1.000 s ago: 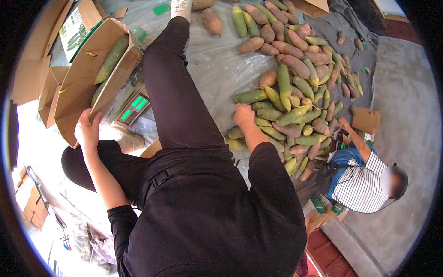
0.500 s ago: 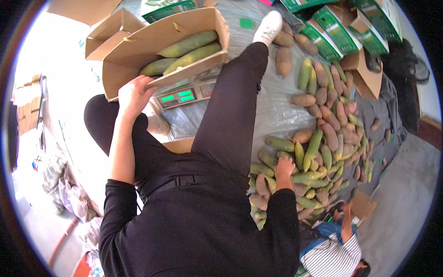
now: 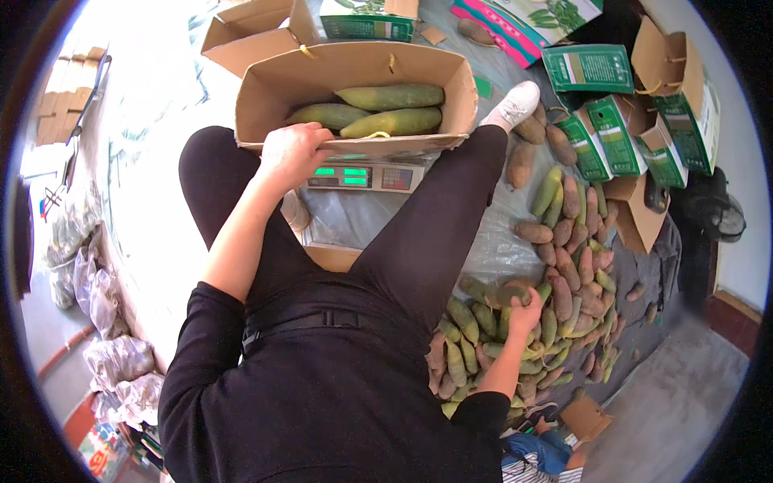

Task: Picking up cucumbers or squash from a pile, placing them into a cardboard box, and weighing the filled box on a digital scale.

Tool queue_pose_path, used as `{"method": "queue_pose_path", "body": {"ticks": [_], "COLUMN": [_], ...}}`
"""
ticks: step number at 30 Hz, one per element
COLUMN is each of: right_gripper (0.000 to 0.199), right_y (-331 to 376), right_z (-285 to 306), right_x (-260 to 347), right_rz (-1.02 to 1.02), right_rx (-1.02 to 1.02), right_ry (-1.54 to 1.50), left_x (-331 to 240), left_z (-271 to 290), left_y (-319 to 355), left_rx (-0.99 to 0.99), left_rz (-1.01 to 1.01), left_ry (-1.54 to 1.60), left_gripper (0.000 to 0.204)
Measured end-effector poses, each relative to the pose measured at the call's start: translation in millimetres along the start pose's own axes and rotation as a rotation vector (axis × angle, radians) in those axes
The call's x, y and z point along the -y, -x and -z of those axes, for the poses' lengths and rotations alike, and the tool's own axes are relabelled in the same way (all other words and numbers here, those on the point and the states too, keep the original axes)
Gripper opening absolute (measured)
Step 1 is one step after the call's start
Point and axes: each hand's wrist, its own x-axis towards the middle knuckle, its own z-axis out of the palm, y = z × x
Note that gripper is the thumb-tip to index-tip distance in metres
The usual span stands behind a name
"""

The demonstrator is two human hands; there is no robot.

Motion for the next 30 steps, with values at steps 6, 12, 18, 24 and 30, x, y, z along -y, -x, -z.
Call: {"method": "queue_pose_path", "body": {"ticks": [6,12,18,24,30], "right_gripper": [0.045,0.046,0.043,0.05,0.043], "right_y": [-20,-3,25,48,35], "right_z": [82,155,158,87,30], "right_x": [125,277,400,485,483], "right_rz": [0.361,0.729,1.086,1.546,1.443], "right_rx": [-0.168,-0.188,-0.108,-0.252,-0.097], "right_ry": [-0.754,-0.805,-0.542,-0.001,-0.217], "left_x": [4,5,6,6,7], "left_z": [-3,-3,-5,-6,-6], "left_y": [2,3,3,3,4], "left_rx": [-0.052,-0.072,-0.068,-0.072,-0.075], "left_rz": [-0.026,-0.049,-0.046,-0.029,-0.055], "left_ry": [0.015,0.033,0.037,0.035,0.025], "left_gripper": [0.014,0.014,0.015,0.016,0.016]}}
